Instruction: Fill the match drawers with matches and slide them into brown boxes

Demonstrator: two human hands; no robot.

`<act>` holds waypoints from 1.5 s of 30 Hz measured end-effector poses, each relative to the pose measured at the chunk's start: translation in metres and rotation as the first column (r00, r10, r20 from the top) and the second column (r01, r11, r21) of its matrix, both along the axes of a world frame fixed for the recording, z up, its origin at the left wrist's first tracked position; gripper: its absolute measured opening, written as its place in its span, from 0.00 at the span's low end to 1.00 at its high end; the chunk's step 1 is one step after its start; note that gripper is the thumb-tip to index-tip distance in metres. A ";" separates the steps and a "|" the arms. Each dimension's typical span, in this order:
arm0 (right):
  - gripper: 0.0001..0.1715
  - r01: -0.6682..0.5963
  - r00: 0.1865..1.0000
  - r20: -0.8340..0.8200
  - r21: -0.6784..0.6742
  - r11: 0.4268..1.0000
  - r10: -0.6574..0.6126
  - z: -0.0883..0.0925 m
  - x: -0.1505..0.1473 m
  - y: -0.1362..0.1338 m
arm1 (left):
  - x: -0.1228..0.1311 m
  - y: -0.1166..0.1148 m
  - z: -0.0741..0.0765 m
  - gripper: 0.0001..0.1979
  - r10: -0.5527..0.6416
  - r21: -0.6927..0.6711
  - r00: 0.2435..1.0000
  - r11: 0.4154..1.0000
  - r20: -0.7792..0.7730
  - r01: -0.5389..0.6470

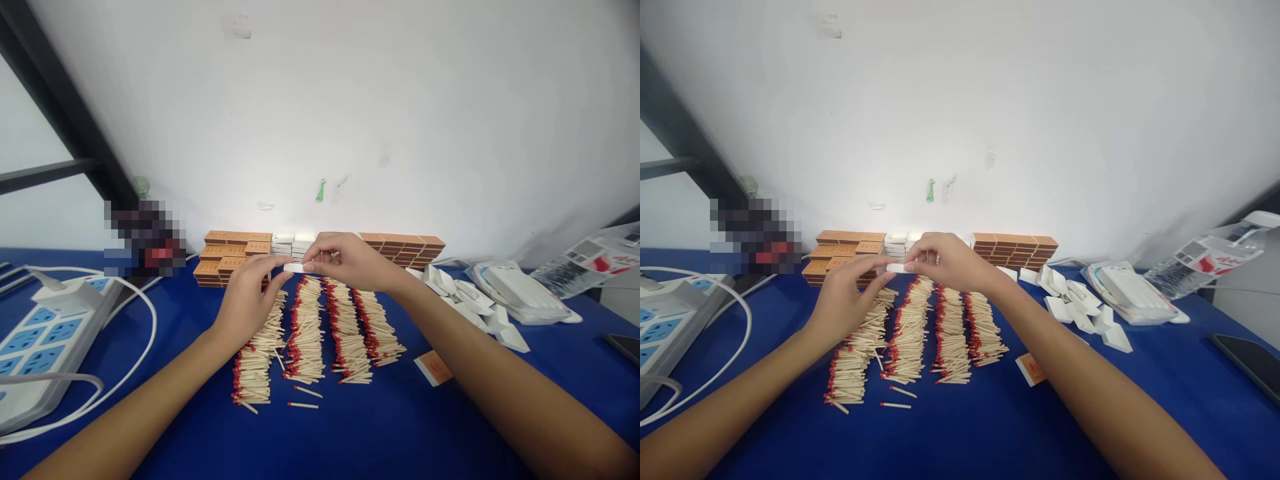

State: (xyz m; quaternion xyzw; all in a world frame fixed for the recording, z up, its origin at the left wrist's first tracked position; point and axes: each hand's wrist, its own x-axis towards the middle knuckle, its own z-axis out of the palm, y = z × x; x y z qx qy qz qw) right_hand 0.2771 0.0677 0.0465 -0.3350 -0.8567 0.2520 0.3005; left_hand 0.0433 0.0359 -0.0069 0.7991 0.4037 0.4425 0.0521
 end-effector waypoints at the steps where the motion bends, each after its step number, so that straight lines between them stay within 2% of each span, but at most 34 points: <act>1: 0.11 0.004 1.000 0.009 0.004 1.000 -0.004 0.001 0.000 -0.001 | 0.000 0.000 -0.001 0.10 0.003 -0.002 1.000 1.000 0.003 -0.003; 4: 0.08 0.017 1.000 0.012 0.019 1.000 -0.018 0.003 0.006 0.004 | 0.002 -0.001 -0.002 0.20 0.001 -0.017 1.000 1.000 0.013 -0.001; 6: 0.08 0.087 0.996 0.021 0.102 0.991 -0.090 0.003 0.015 0.011 | 0.004 -0.004 -0.002 0.26 -0.001 -0.029 1.000 1.000 0.010 0.001; 10: 0.07 0.292 0.936 0.085 0.358 0.887 -0.342 -0.006 0.034 0.031 | 0.008 -0.009 -0.001 0.20 -0.014 -0.034 1.000 0.999 -0.010 0.013; 12: 0.08 0.327 0.897 0.148 0.412 0.851 -0.416 -0.014 0.037 0.039 | 0.008 -0.011 -0.001 0.22 -0.019 -0.050 1.000 0.999 -0.005 0.018; 14: 0.09 0.326 0.871 0.211 0.429 0.842 -0.444 -0.019 0.036 0.043 | 0.009 -0.012 0.000 0.24 -0.011 -0.067 1.000 0.998 0.004 0.011; 24: 0.13 0.334 0.819 0.301 0.442 0.833 -0.488 -0.029 0.022 0.048 | 0.008 -0.011 -0.003 0.24 -0.011 -0.059 1.000 0.998 -0.005 0.011; 31: 0.12 0.307 0.827 0.315 0.441 0.844 -0.466 -0.035 0.020 0.051 | 0.008 -0.011 -0.004 0.25 -0.015 -0.067 1.000 0.998 -0.020 0.014; 38: 0.12 0.315 0.849 0.256 0.455 0.833 -0.462 -0.039 0.018 0.052 | 0.009 -0.011 -0.005 0.25 -0.024 -0.049 0.999 0.999 -0.031 0.022; 41: 0.13 0.318 0.875 0.202 0.447 0.836 -0.440 -0.030 0.023 0.051 | 0.009 -0.011 -0.004 0.24 -0.023 -0.045 0.999 0.999 -0.041 0.022; 45: 0.13 0.349 0.886 0.139 0.429 0.833 -0.442 0.001 0.049 0.041 | 0.008 -0.011 -0.003 0.24 -0.021 -0.022 0.999 1.000 -0.048 0.020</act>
